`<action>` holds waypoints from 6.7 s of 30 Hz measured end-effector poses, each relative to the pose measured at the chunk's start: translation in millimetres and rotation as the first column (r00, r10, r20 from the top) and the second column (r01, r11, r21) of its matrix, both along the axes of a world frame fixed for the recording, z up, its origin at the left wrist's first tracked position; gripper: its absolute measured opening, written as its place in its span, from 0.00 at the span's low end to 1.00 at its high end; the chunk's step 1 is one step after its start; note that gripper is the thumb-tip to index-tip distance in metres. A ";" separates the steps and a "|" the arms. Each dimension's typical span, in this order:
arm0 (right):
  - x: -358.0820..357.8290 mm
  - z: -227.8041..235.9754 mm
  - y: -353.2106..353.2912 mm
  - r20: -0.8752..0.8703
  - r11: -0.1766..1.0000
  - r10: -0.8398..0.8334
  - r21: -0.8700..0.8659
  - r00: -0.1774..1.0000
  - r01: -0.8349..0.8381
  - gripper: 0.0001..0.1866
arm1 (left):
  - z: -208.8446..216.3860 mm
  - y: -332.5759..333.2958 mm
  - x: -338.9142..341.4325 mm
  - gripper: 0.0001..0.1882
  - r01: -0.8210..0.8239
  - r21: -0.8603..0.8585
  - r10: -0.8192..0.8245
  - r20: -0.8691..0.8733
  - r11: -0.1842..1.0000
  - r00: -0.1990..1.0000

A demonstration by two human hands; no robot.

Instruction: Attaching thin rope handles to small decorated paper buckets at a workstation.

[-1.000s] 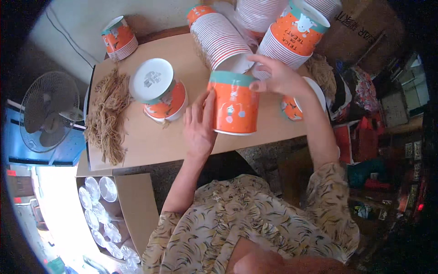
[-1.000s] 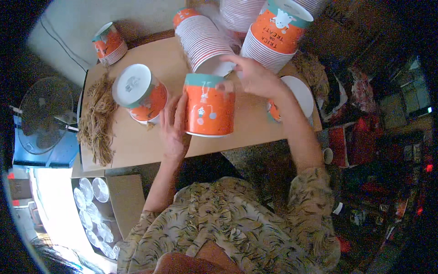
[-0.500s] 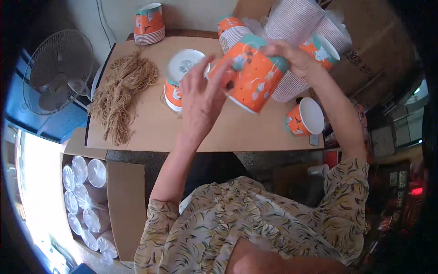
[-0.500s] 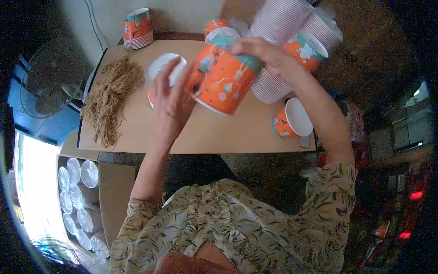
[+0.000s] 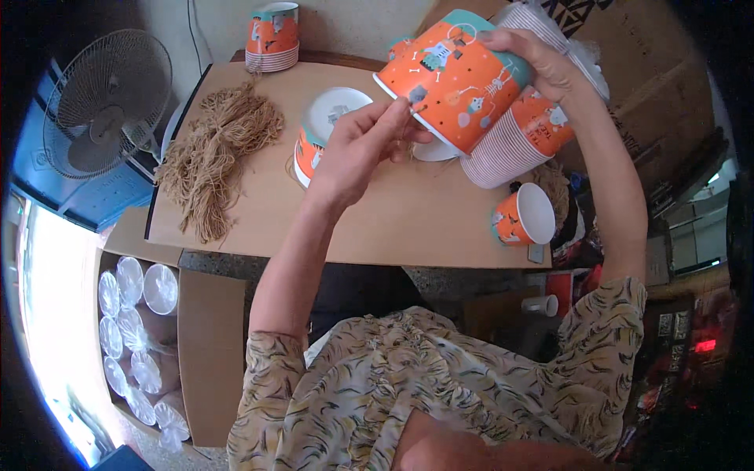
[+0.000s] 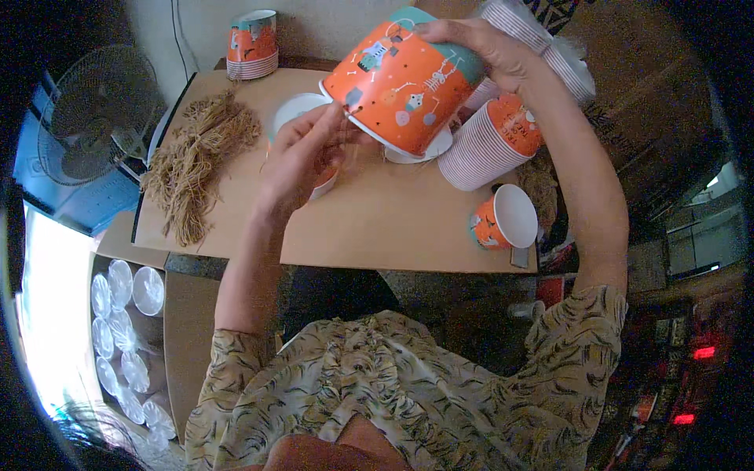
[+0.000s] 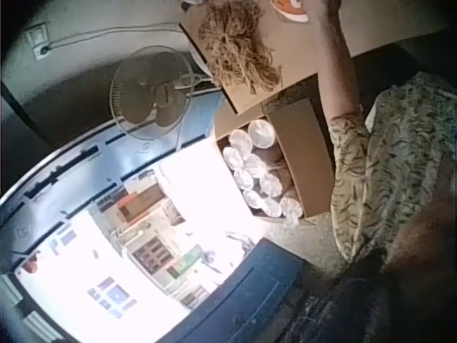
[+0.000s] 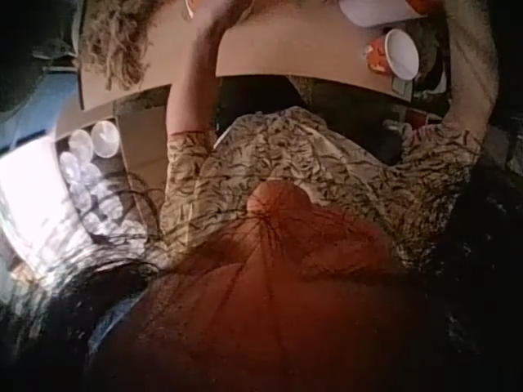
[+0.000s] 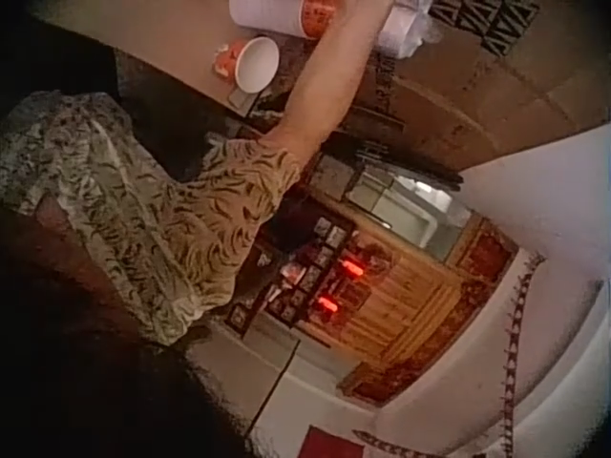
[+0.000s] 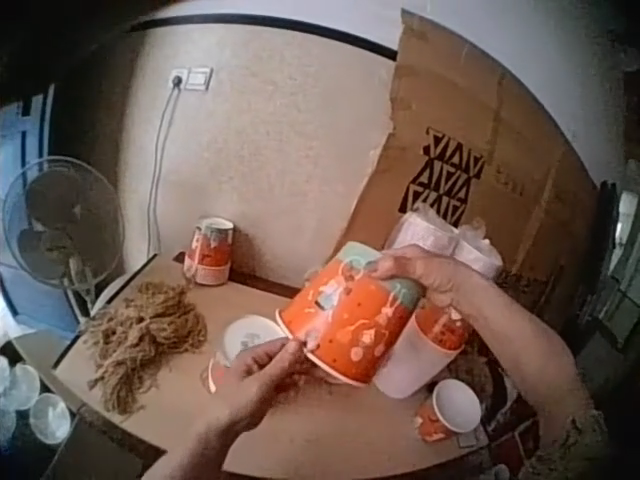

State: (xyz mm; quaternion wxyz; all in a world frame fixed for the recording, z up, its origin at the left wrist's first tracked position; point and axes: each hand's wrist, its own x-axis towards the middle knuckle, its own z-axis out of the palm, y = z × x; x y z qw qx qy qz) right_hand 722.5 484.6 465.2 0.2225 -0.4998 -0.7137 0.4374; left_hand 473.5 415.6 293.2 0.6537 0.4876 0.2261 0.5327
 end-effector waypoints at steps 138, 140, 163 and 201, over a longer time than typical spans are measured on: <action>-123.0 -150.8 67.8 0.464 0.737 0.223 0.495 0.857 -0.460 0.47 | -114.3 91.1 -165.7 0.11 0.518 0.678 0.793 -0.610 0.522 -0.002; -123.2 -154.4 64.0 0.484 0.715 0.213 0.515 0.849 -0.473 0.47 | -106.2 93.0 -158.7 0.12 0.532 0.651 0.801 -0.592 0.541 -0.091; -123.1 -206.2 59.8 0.576 0.603 0.154 0.589 0.803 -0.538 0.52 | -140.0 115.9 -123.3 0.06 0.537 0.644 0.838 -0.392 0.545 -0.380; -120.0 -224.6 57.4 0.543 0.683 0.082 0.580 0.835 -0.444 0.57 | -197.8 -14.4 -60.3 0.07 -0.244 0.640 0.681 -0.715 0.729 0.160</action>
